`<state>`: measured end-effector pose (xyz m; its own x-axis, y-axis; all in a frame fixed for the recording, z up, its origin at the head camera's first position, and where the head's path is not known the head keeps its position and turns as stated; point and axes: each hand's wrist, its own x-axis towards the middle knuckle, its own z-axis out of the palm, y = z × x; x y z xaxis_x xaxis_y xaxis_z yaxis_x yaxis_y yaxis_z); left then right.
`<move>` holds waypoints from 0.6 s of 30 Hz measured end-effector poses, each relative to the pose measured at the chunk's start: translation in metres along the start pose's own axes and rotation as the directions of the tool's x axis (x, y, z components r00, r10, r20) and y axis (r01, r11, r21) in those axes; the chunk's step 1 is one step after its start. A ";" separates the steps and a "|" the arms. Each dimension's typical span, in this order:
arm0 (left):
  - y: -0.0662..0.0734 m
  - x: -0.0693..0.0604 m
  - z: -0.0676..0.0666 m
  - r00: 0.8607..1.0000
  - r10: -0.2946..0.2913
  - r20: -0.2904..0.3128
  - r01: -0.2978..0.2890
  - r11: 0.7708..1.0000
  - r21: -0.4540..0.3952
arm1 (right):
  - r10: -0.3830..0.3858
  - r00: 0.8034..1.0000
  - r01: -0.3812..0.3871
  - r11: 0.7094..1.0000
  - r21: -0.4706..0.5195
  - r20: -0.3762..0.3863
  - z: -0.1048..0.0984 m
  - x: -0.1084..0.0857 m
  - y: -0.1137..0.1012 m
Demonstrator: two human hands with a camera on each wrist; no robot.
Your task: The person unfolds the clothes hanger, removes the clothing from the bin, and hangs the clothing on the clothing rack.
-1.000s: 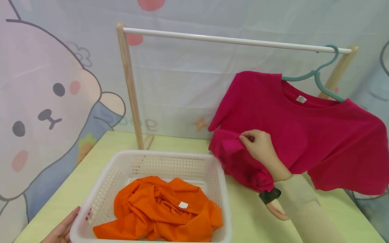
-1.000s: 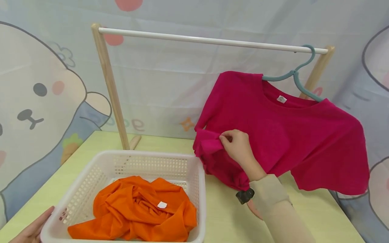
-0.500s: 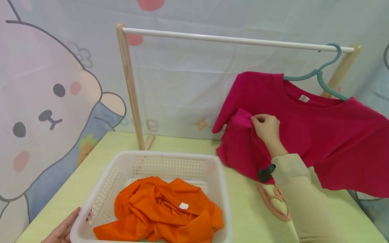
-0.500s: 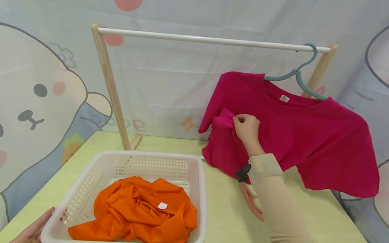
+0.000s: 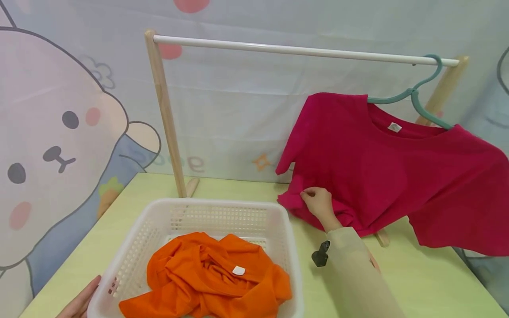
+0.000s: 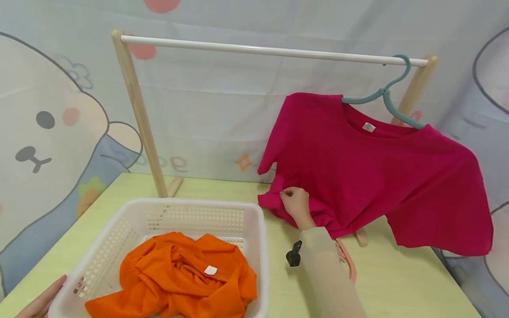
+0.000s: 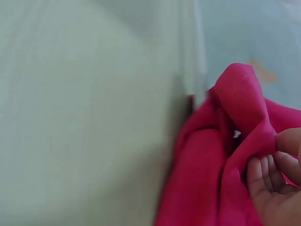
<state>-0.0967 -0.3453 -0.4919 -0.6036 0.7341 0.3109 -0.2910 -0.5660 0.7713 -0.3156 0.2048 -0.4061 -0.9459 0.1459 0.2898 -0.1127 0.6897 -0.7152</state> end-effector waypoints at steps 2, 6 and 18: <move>0.000 0.000 0.000 1.000 -0.001 0.003 0.001 1.000 -0.004 | 0.002 1.000 -0.002 1.000 0.001 0.007 0.005 -0.002 0.004; 0.000 0.000 -0.001 1.000 0.003 -0.024 -0.001 0.998 0.059 | 0.018 0.999 -0.019 0.999 0.031 0.032 0.002 -0.004 0.006; -0.003 0.003 -0.016 0.988 -0.011 0.155 0.026 0.995 -0.092 | -0.088 0.988 0.080 0.994 0.070 0.123 -0.085 -0.033 0.006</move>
<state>-0.1094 -0.3469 -0.5019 -0.4783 0.7897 0.3843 -0.3734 -0.5789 0.7249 -0.2589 0.2639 -0.3660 -0.9625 -0.0040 0.2713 -0.2091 0.6480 -0.7324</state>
